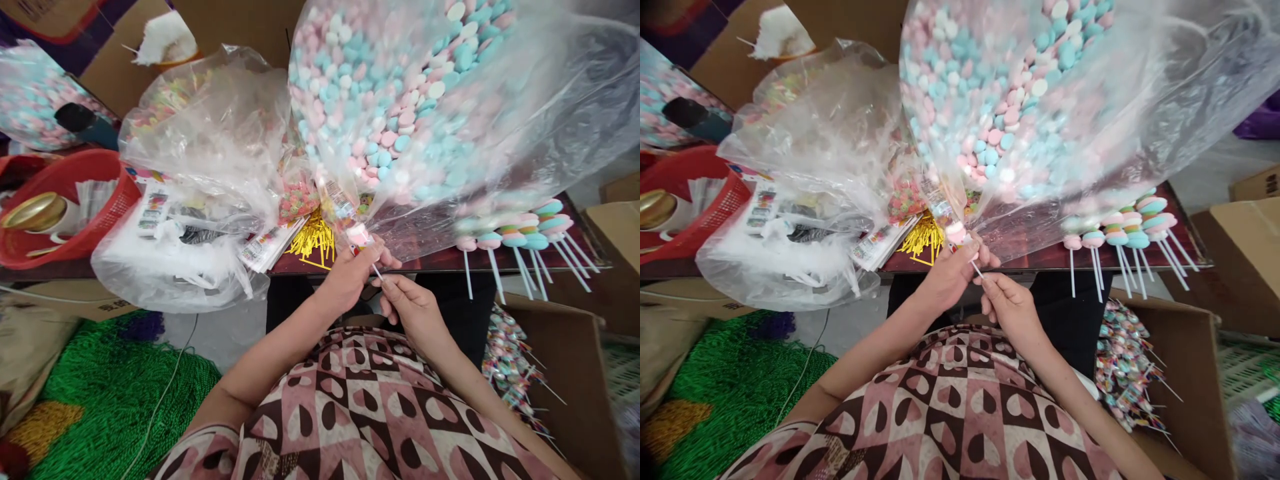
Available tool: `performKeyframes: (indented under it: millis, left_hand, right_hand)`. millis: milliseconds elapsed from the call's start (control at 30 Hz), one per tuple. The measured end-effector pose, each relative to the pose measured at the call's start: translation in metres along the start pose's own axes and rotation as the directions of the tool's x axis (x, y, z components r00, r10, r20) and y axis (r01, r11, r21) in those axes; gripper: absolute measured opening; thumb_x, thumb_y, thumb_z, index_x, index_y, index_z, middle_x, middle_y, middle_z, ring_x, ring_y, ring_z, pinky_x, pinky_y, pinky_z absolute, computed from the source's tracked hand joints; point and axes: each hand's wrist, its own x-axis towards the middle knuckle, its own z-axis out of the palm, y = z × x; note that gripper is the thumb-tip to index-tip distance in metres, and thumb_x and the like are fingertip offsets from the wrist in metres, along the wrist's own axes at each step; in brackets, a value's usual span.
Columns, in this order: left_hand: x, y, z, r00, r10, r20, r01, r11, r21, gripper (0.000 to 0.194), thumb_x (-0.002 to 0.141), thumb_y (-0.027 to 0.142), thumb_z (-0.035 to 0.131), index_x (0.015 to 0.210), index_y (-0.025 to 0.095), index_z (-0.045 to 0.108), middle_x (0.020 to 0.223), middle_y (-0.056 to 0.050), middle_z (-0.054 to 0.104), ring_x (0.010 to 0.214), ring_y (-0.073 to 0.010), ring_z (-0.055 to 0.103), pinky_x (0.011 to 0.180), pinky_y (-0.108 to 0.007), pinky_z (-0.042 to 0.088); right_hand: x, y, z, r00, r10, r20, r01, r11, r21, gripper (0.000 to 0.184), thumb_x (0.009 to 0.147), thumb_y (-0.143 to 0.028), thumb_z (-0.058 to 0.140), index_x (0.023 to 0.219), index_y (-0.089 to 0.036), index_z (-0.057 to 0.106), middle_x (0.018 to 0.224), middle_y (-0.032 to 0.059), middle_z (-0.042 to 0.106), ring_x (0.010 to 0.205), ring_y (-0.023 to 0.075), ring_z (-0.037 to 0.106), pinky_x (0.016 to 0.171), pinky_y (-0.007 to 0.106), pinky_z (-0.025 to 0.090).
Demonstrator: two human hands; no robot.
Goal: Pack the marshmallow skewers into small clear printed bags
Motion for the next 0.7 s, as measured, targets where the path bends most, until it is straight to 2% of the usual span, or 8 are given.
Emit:
performKeyframes:
  millis: [100,167,233,300,367,467,600,700]
  left_hand:
    - [-0.006,-0.005,-0.001,0.998,-0.067,0.014,0.067,0.998,-0.003,0.036,0.073,0.041,0.081,0.095,0.020,0.061,0.083,0.000,0.069,0.082,-0.0151,0.069,0.069,-0.025,0.050]
    - [-0.007,0.004,-0.005,1.000,-0.024,0.017,0.024,1.000,-0.018,0.048,0.069,0.041,0.084,0.107,0.024,0.060,0.101,-0.002,0.072,0.093,-0.0179,0.070,0.077,-0.028,0.052]
    - [-0.005,0.020,-0.010,0.998,0.055,0.009,-0.055,0.998,-0.044,0.052,0.068,0.047,0.084,0.109,0.025,0.061,0.111,-0.004,0.071,0.102,-0.0217,0.070,0.083,-0.033,0.054]
    - [0.000,0.034,-0.012,0.991,0.132,-0.023,-0.133,0.989,-0.056,0.046,0.070,0.050,0.081,0.102,0.023,0.063,0.105,-0.003,0.072,0.101,-0.0223,0.070,0.087,-0.035,0.054]
    - [0.006,0.040,-0.012,0.984,0.166,-0.067,-0.169,0.985,-0.045,0.036,0.073,0.044,0.080,0.094,0.021,0.063,0.085,0.000,0.071,0.092,-0.0200,0.072,0.085,-0.033,0.053]
    - [0.010,0.030,-0.008,0.990,0.112,-0.086,-0.115,0.993,-0.031,0.029,0.075,0.039,0.079,0.088,0.020,0.062,0.064,0.005,0.060,0.080,-0.0176,0.072,0.075,-0.028,0.052]
    - [0.003,0.009,-0.006,0.997,0.043,-0.057,-0.045,0.998,-0.031,0.031,0.076,0.043,0.077,0.089,0.020,0.061,0.067,0.003,0.062,0.086,-0.0186,0.072,0.072,-0.027,0.051]
    - [-0.003,0.005,-0.006,0.999,-0.028,-0.038,0.028,1.000,-0.010,0.035,0.075,0.047,0.077,0.092,0.020,0.062,0.072,0.000,0.066,0.090,-0.0212,0.072,0.073,-0.029,0.052]
  right_hand:
    - [0.003,0.001,0.003,1.000,-0.021,-0.008,0.021,0.998,0.051,0.033,0.090,-0.051,0.060,0.092,-0.019,0.069,0.049,-0.0067,0.048,0.041,0.0070,0.038,0.042,0.021,0.028]
    - [0.003,0.002,0.002,0.999,-0.034,0.001,0.034,0.998,0.045,0.032,0.090,-0.050,0.061,0.091,-0.019,0.069,0.049,-0.0072,0.046,0.042,0.0069,0.038,0.043,0.021,0.028]
    - [0.002,0.002,-0.001,0.999,-0.029,0.024,0.029,0.999,0.013,0.033,0.089,-0.051,0.062,0.090,-0.019,0.069,0.048,-0.0072,0.045,0.042,0.0068,0.039,0.044,0.021,0.028]
    - [0.000,0.003,-0.002,0.998,0.013,0.060,-0.012,1.000,-0.015,0.036,0.088,-0.054,0.062,0.087,-0.018,0.068,0.047,-0.0071,0.045,0.042,0.0068,0.038,0.044,0.021,0.028]
    - [-0.002,0.003,-0.002,0.995,0.060,0.082,-0.058,0.998,-0.027,0.040,0.085,-0.057,0.063,0.086,-0.017,0.068,0.046,-0.0071,0.044,0.041,0.0069,0.036,0.042,0.021,0.025]
    - [-0.003,0.003,0.000,0.996,0.070,0.052,-0.069,0.997,-0.024,0.043,0.083,-0.060,0.064,0.086,-0.017,0.067,0.044,-0.0080,0.040,0.040,0.0070,0.032,0.040,0.021,0.021]
    - [0.000,0.000,0.004,0.999,0.053,0.001,-0.053,0.999,0.007,0.040,0.083,-0.058,0.065,0.085,-0.018,0.067,0.044,-0.0084,0.037,0.041,0.0072,0.029,0.041,0.022,0.018]
    - [0.002,-0.002,0.006,0.997,0.075,0.035,-0.079,0.991,0.105,0.036,0.083,-0.054,0.067,0.084,-0.018,0.065,0.043,-0.0094,0.035,0.040,0.0068,0.026,0.041,0.022,0.016]
